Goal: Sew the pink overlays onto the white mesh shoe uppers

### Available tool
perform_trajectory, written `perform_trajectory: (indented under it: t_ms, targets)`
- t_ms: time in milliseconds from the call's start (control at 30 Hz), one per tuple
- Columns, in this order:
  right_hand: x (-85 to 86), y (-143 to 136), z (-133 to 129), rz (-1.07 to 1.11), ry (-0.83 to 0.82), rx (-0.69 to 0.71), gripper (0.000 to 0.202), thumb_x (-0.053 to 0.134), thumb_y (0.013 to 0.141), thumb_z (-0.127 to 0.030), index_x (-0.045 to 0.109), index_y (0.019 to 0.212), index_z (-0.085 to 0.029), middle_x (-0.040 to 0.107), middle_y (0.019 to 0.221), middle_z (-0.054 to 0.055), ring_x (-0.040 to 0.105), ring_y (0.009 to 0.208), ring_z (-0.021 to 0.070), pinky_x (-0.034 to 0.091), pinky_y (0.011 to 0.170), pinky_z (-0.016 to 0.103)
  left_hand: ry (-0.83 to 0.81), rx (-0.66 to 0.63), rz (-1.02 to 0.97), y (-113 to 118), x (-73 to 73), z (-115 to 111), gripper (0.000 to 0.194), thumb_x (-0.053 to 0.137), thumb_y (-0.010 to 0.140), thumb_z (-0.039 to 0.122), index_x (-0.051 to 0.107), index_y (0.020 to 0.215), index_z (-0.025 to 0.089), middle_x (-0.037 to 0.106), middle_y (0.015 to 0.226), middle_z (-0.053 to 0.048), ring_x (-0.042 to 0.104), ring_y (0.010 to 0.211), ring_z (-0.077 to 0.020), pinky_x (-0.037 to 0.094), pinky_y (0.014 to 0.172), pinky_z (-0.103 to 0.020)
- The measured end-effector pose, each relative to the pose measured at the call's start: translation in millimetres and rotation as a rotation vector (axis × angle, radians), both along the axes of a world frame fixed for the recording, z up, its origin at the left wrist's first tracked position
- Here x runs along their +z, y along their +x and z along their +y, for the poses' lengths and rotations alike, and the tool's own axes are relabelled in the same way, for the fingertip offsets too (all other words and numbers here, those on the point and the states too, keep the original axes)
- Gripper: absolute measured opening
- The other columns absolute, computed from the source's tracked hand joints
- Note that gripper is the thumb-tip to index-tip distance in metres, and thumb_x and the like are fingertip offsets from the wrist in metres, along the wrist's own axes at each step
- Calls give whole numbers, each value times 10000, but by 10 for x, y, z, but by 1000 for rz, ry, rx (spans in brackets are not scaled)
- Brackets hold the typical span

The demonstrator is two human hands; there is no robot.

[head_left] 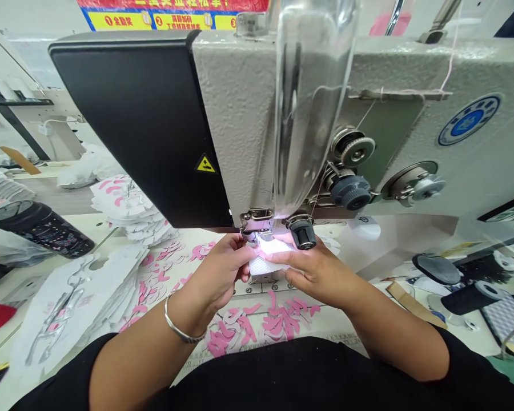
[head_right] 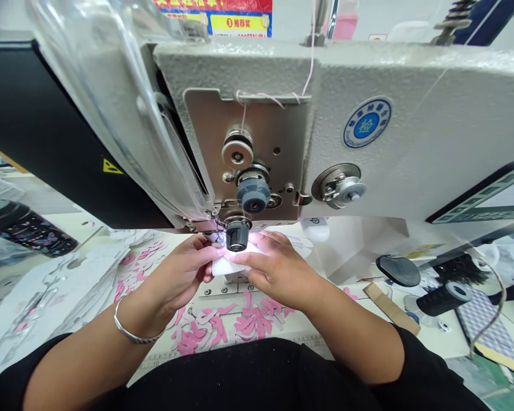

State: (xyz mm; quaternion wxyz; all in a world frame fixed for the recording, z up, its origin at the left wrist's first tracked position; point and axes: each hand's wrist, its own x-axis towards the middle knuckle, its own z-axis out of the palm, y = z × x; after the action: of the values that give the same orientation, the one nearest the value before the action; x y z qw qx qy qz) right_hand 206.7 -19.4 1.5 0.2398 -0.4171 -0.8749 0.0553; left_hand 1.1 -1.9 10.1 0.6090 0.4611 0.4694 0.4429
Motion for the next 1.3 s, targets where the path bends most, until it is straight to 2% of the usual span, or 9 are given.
perform_trajectory:
  t_ms: [167, 467, 667, 933, 1300]
  targets:
    - [-11, -4, 3, 17, -72, -44, 404, 608, 879, -217, 649, 1238, -398, 614, 1251, 33, 495, 1220, 272, 442, 993, 457, 6, -13, -17, 0, -9, 30, 133, 702, 740, 202, 577, 765, 165, 514, 651, 42, 443, 487, -53, 358, 407, -173]
    - [-60, -15, 1, 68, -1, -23, 367, 596, 886, -212, 670, 1213, -361, 586, 1312, 47, 482, 1231, 268, 423, 1019, 472, -22, 11, -42, 11, -19, 35, 123, 705, 732, 185, 584, 734, 163, 496, 587, 52, 436, 451, -49, 358, 391, -167]
    - [-6, -34, -12, 61, -8, -25, 338, 607, 892, -219, 685, 1193, -349, 623, 1206, 60, 529, 1154, 251, 444, 999, 446, -4, 15, -71, 6, -38, 28, 106, 707, 734, 167, 608, 773, 174, 519, 653, 55, 447, 479, -44, 357, 386, -159]
    - [11, -20, 12, 49, -51, -11, 357, 595, 904, -215, 663, 1228, -349, 617, 1237, 47, 522, 1174, 238, 408, 1047, 450, -7, 39, -70, -5, -62, 18, 95, 686, 734, 153, 600, 771, 169, 529, 660, 45, 462, 492, -55, 354, 404, -176]
    - [-30, 3, 25, 54, -85, -8, 371, 588, 908, -259, 633, 1252, -392, 620, 1214, 25, 553, 1121, 235, 458, 980, 439, 34, 39, -71, 10, -90, 2, 127, 678, 760, 205, 559, 800, 188, 495, 669, 53, 418, 496, -59, 336, 414, -185]
